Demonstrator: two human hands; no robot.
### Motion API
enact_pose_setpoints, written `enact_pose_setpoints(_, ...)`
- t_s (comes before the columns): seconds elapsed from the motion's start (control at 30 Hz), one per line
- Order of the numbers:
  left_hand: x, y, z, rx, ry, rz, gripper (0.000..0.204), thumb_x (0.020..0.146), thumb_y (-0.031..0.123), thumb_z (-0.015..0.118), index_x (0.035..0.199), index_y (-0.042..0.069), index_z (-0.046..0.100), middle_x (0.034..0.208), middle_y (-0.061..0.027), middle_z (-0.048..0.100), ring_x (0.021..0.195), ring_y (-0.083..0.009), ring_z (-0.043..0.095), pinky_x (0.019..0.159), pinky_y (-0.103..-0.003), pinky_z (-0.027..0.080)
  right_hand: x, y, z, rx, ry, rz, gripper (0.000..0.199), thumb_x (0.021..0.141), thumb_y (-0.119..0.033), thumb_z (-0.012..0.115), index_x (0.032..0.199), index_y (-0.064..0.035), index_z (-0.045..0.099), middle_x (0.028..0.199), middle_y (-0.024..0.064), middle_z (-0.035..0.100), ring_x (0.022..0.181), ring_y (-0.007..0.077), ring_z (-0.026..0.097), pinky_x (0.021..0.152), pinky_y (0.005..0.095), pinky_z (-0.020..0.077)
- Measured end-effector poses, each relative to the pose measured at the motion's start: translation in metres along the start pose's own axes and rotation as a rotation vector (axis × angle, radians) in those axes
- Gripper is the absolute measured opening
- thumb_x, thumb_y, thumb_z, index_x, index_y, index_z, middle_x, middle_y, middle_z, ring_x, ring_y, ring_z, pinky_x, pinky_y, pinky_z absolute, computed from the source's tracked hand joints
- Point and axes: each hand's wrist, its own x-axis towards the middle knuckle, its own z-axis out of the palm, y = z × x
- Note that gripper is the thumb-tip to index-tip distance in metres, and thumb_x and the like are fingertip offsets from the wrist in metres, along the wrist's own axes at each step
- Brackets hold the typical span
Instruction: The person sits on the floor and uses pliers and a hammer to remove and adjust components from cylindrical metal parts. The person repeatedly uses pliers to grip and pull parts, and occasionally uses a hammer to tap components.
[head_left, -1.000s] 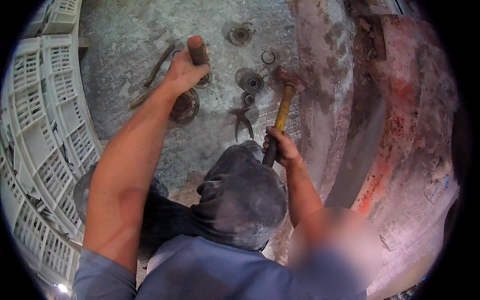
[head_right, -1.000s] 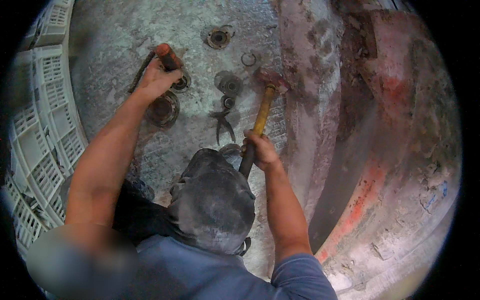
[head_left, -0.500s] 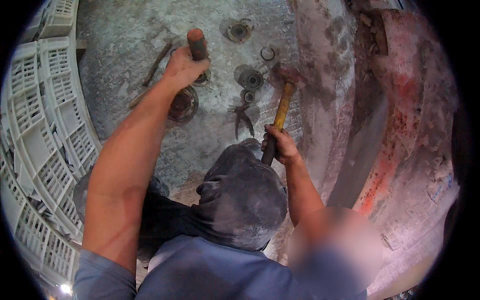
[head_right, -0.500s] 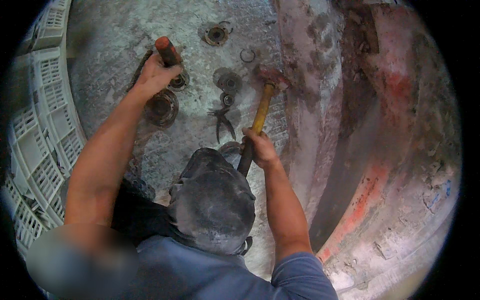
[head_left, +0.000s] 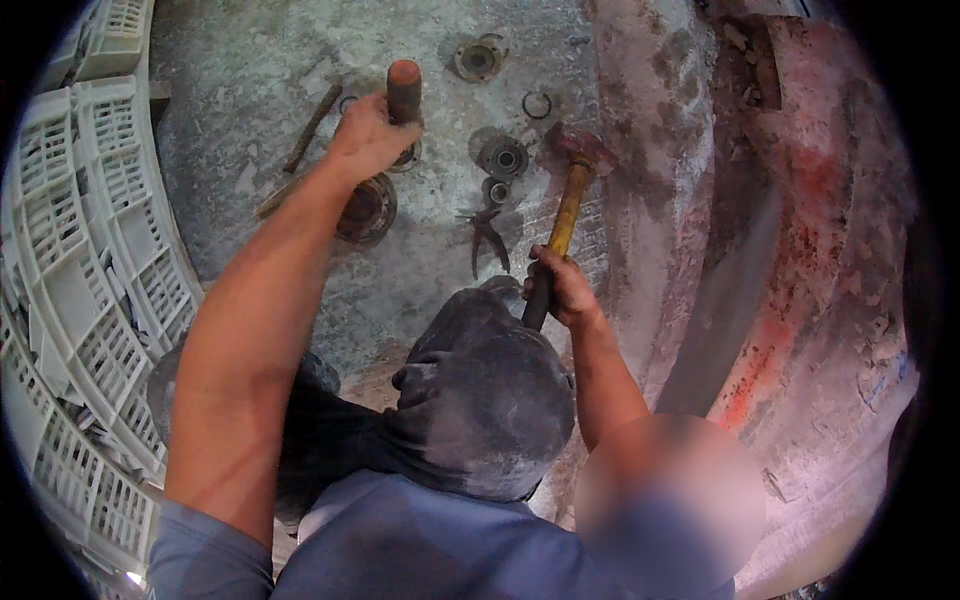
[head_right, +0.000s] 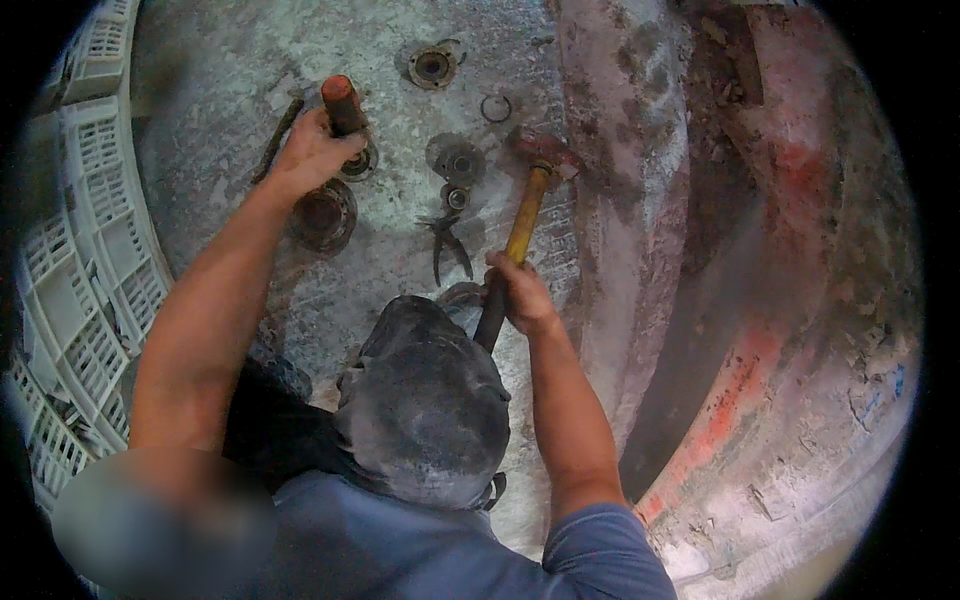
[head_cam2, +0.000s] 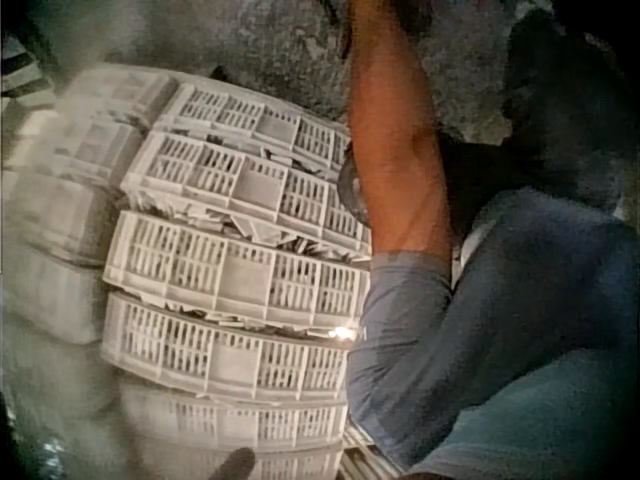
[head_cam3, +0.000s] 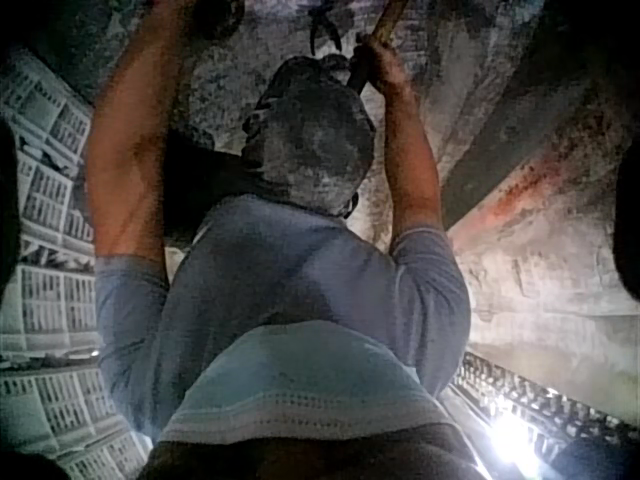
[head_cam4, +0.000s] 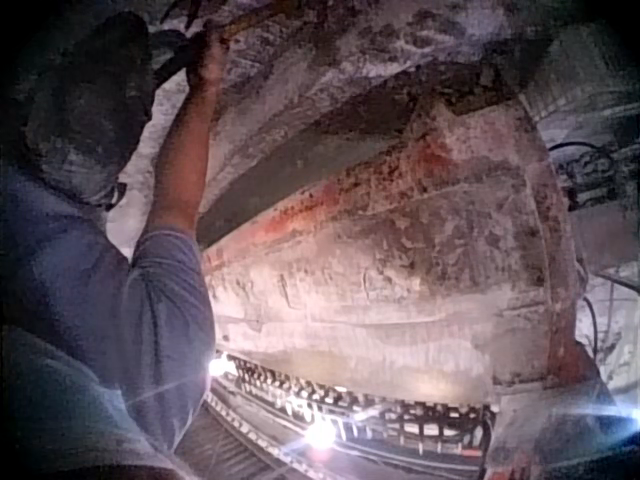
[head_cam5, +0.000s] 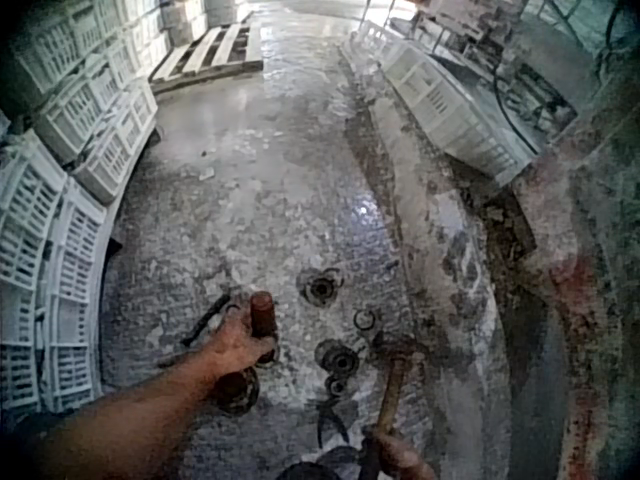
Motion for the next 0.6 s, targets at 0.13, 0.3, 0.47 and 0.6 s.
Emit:
enact_pose_setpoints(0.13, -0.001, 0.019, -0.008, 0.077, -0.008, 0.037, 0.035, 0.074, 0.023, 0.073, 0.098, -0.001, 0.067, 0.092, -0.0158, 0.071, 0.088, -0.0231, 0.068, 0.084, -0.037, 0.051, 0.018, 0.002, -0.011, 0.034, 0.014, -0.040, 0.030, 0.090, -0.028, 0.071, 0.105, -0.0070, 0.056, 0.076, 0.0059, 0.057, 0.064, 0.0212, 0.060, 0.058, 0.0385, 0.0540)
enact_pose_setpoints(0.3, -0.008, 0.025, -0.007, 0.081, -0.002, 0.033, 0.032, 0.075, 0.024, 0.071, 0.096, 0.000, 0.067, 0.091, -0.0140, 0.071, 0.087, -0.0218, 0.068, 0.083, -0.037, 0.051, 0.023, -0.007, -0.011, 0.065, -0.028, -0.025, 0.036, 0.088, -0.028, 0.073, 0.106, -0.0053, 0.052, 0.078, 0.0072, 0.055, 0.065, 0.0228, 0.059, 0.058, 0.0401, 0.0538)
enact_pose_setpoints(0.47, -0.005, 0.016, -0.005, 0.026, -0.019, 0.062, 0.032, 0.075, 0.024, 0.070, 0.095, 0.000, 0.067, 0.090, -0.0133, 0.071, 0.086, -0.0209, 0.067, 0.082, -0.037, 0.051, 0.021, -0.011, -0.007, 0.050, -0.034, -0.007, 0.038, 0.087, -0.029, 0.075, 0.106, -0.0055, 0.051, 0.079, 0.0073, 0.055, 0.066, 0.0231, 0.060, 0.058, 0.0403, 0.0536)
enact_pose_setpoints(0.6, -0.006, 0.021, -0.004, 0.061, -0.025, 0.005, 0.032, 0.075, 0.023, 0.070, 0.097, 0.000, 0.067, 0.089, -0.0132, 0.071, 0.086, -0.0204, 0.067, 0.083, -0.037, 0.051, 0.018, -0.013, -0.004, 0.059, -0.038, -0.026, 0.035, 0.088, -0.028, 0.074, 0.105, -0.0066, 0.053, 0.079, 0.0063, 0.055, 0.066, 0.0224, 0.060, 0.060, 0.0398, 0.0539)
